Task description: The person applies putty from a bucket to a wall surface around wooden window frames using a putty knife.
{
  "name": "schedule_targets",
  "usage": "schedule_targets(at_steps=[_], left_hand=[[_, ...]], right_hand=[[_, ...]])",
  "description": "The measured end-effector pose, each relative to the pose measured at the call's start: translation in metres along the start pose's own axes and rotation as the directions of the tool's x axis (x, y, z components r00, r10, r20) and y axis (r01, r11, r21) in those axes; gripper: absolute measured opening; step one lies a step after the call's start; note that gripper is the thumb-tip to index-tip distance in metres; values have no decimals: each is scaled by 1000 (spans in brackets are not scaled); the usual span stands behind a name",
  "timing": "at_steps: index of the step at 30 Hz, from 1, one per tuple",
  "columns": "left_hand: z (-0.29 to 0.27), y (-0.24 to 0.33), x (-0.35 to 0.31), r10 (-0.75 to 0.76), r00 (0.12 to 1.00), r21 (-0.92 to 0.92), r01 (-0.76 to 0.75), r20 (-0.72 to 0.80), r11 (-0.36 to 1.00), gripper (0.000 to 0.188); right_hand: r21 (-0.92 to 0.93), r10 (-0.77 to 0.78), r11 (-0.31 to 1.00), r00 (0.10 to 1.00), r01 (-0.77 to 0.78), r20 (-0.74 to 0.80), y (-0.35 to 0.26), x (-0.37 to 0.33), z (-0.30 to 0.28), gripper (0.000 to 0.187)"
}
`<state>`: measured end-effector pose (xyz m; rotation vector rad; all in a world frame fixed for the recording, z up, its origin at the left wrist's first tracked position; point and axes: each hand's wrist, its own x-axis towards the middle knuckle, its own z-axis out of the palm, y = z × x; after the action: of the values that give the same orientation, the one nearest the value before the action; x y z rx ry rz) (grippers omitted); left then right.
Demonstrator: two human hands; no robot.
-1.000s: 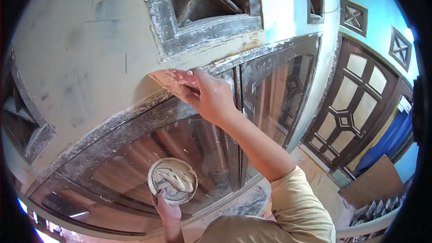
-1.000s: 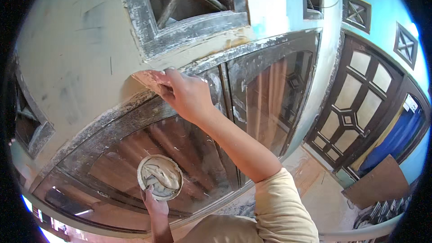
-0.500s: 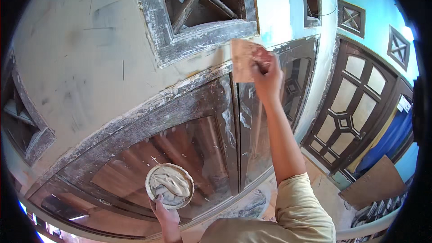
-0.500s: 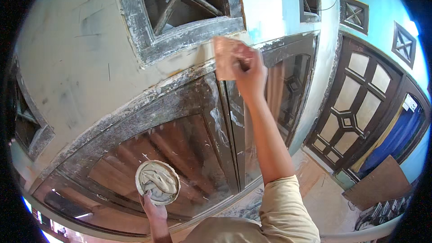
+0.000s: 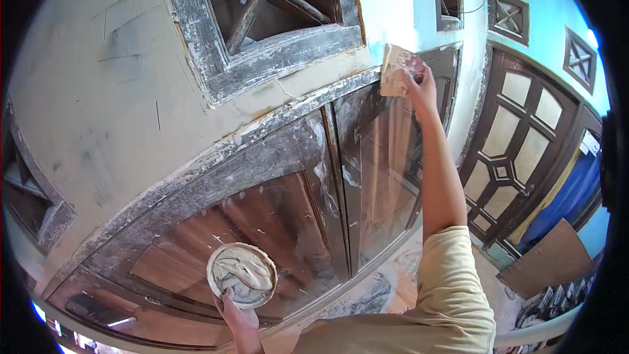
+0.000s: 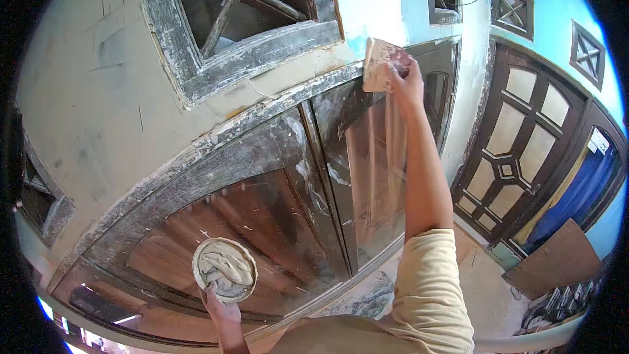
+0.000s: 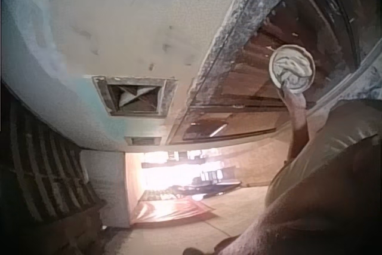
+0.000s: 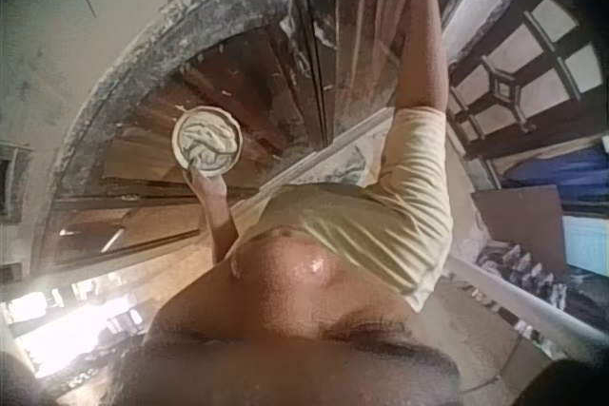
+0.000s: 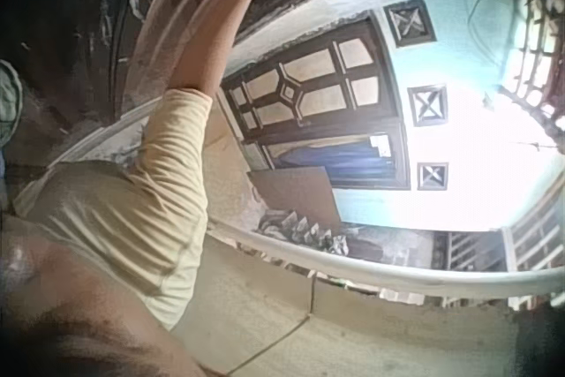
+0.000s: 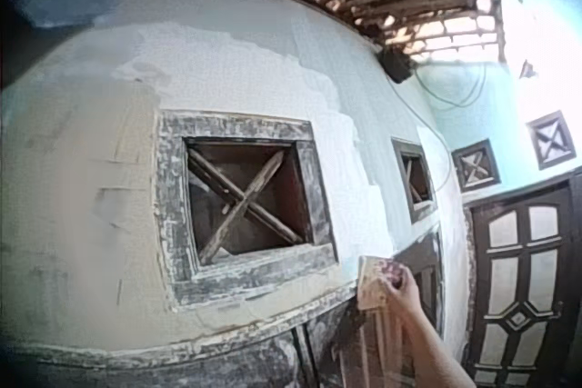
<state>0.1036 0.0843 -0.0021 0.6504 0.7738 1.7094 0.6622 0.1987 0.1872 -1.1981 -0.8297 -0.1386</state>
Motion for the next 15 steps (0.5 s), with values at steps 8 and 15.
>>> schedule_targets(at_steps=[8, 15], left_hand=[[17, -8, -1, -42, 999, 13, 41, 33, 999, 52], [24, -14, -5, -33, 997, 92, 27, 66, 995, 57]], right_hand=[[198, -294, 943, 948, 267, 125, -41, -45, 31, 33], [23, -349, 929, 853, 370, 389, -128, -132, 90, 35]])
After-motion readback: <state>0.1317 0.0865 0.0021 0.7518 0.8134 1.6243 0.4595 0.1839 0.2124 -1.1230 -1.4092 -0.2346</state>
